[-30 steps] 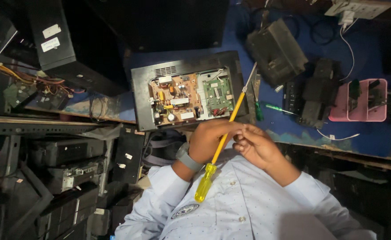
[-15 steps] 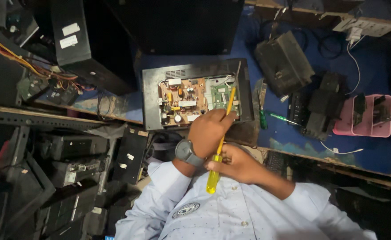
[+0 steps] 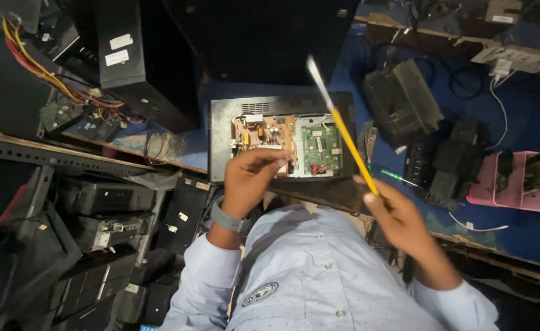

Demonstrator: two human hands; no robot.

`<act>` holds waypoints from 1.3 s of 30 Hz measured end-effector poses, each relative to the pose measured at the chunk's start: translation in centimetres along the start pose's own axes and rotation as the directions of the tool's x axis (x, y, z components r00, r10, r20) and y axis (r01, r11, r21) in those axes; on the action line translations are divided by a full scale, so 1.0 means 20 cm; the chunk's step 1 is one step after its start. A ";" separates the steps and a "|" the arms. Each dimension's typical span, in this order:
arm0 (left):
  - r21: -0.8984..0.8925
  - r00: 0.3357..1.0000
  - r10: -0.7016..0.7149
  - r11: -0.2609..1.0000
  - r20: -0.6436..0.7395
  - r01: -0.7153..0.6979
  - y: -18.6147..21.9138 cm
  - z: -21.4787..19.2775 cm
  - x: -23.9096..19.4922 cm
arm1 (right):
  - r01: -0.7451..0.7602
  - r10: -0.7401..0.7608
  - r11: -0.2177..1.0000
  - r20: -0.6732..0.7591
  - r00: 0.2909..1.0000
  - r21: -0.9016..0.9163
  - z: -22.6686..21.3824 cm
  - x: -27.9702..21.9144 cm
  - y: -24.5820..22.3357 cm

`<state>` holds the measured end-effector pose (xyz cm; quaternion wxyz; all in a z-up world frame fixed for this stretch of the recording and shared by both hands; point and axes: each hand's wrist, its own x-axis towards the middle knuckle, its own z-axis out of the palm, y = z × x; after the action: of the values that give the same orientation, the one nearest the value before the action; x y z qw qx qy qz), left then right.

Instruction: The person uses a yellow-handled screwdriver to tighten screws on the internal circuit board of a black electronic device. They then flip the device over and use a green-handled screwdriver to tighten screws on the back panel.

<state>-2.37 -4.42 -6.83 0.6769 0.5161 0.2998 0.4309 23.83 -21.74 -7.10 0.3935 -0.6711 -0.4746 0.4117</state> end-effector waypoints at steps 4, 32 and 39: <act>-0.003 0.992 0.104 0.995 -0.078 -0.104 -0.02 -0.04 0.00 | 0.014 -0.036 0.984 -0.124 0.992 -0.176 -0.09 -0.07 0.10; -0.389 0.993 0.008 0.920 -0.117 -0.053 -0.13 -0.02 0.04 | -0.085 0.091 0.996 0.243 0.966 -0.034 -0.10 -0.12 0.32; -0.515 0.994 -0.021 0.857 -0.105 -0.036 -0.22 -0.01 0.03 | -0.337 0.256 0.932 0.419 0.871 0.132 -0.09 -0.10 0.32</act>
<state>-1.09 -4.27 -11.17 0.7717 0.2934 0.2073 0.5247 27.08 -25.39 -12.11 0.2874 -0.5961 -0.3907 0.6398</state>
